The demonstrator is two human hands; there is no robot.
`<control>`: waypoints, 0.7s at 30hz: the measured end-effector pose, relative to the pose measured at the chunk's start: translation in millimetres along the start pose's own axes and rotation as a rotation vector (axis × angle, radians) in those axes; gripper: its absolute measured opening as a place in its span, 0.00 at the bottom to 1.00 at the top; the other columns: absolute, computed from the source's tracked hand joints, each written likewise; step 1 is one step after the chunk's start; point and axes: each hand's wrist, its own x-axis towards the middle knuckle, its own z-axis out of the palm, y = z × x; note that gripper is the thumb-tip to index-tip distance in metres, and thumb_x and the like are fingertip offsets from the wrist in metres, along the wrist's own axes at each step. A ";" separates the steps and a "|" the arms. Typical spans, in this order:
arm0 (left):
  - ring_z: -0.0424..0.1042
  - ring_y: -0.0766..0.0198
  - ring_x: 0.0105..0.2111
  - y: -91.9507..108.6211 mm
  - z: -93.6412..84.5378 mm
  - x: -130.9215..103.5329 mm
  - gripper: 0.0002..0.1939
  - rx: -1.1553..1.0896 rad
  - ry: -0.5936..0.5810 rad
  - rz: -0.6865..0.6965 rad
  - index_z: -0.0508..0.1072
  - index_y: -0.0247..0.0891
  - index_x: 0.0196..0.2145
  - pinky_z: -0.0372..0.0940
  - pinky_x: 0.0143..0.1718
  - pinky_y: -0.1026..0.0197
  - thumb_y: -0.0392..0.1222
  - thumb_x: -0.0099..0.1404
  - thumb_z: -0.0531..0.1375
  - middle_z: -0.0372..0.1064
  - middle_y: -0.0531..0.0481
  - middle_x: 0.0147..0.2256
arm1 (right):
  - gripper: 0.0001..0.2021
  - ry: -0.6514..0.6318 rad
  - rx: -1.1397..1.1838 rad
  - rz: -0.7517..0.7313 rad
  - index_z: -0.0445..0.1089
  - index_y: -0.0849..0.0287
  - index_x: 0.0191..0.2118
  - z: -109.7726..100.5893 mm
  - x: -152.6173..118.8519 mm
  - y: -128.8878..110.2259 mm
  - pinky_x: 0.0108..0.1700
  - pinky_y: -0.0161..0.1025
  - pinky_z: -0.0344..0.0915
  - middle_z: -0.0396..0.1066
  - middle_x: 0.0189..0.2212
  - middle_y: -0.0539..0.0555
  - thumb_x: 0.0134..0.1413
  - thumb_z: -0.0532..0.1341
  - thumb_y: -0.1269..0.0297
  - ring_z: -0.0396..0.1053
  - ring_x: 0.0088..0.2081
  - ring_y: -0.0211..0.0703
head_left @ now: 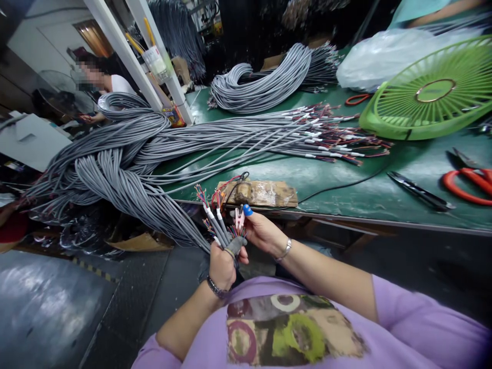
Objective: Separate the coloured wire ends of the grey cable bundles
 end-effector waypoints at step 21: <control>0.62 0.71 0.14 -5.2 -9.5 -11.3 0.17 0.013 0.021 0.081 0.71 0.34 0.23 0.59 0.16 0.68 0.52 0.50 0.66 0.65 0.54 0.15 | 0.14 -0.070 -0.014 0.143 0.72 0.59 0.33 -1.4 -8.4 -9.8 0.29 0.32 0.64 0.73 0.29 0.53 0.57 0.58 0.53 0.67 0.27 0.35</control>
